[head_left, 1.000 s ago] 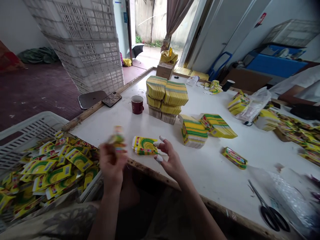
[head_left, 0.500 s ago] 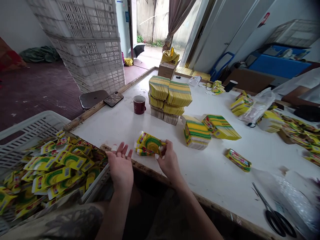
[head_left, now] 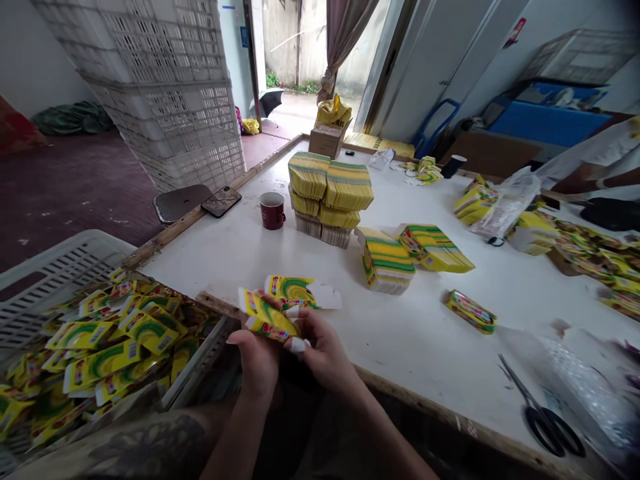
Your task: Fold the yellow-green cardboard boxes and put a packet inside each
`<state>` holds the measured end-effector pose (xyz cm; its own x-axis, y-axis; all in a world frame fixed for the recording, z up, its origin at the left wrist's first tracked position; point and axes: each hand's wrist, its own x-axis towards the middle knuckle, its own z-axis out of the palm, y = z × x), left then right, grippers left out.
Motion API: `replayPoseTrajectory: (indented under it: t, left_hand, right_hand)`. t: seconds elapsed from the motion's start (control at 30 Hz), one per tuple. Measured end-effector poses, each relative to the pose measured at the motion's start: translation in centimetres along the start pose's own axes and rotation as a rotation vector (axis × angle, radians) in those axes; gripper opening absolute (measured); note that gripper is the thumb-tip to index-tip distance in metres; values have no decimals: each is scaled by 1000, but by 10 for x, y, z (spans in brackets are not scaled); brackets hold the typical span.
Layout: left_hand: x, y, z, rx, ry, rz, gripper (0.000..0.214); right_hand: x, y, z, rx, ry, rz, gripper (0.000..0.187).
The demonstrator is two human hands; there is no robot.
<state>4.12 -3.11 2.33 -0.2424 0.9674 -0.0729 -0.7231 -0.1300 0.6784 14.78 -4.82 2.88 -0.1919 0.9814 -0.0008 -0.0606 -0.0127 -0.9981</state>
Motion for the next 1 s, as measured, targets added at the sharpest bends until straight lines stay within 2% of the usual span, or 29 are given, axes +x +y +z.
replayPoseTrajectory:
  t: [0.1,0.17,0.23,0.3,0.4,0.47,0.53,0.57,0.6,0.63,0.7,0.77,0.8,0.9,0.97,1.0]
  left_hand:
    - [2,-2,-2,165,-107,46,41]
    - [2,-3,-3,284,-74,80,28]
    - [2,-2,-3,356,-40,90,23]
    - [3,3,-3,392,-51,122,27]
    - [9,22,-4,464,-148,276,47]
    - [11,36,-4,670,-260,372,70]
    - [10,45,-3,1006,-367,339,95]
    - [9,45,-3,1160,-432,263,98]
    - [7,43,-3,1274,-498,170,94]
    - [6,39,-3,1345,-551,90,85]
    - [3,28,-5,1411,-605,39,66]
    - [1,18,-6,1456,-579,154,66]
    - [1,15,-6,1473,-569,228,70]
    - [-3,10,-3,1470,-656,367,73]
    - [-5,10,0,1433,-743,395,72]
    - [-6,11,1,1414,-772,391,70]
  right_hand:
    - [3,-6,-15,-39,87,-84,22]
    - [2,-9,-24,-124,128,-122,16]
    - [1,-10,-32,-227,156,-149,18]
    - [1,-11,-41,-334,187,-194,17]
    - [2,-17,-55,-609,233,-352,14]
    - [1,-24,-61,-856,206,-492,17]
    - [-1,-30,-62,-1013,91,-605,21]
    - [-2,-32,-60,-1039,27,-643,23]
    - [-3,-33,-58,-1034,-11,-666,25]
    - [-4,-32,-55,-998,4,-676,27]
    - [-4,-27,-50,-827,182,-611,46]
    - [-3,-20,-44,-469,340,-408,71]
    - [-2,-17,-41,-240,355,-270,75]
    - [0,-11,-32,333,180,133,63]
    - [0,-8,-28,470,70,276,56]
    - [0,-6,-28,472,32,295,55]
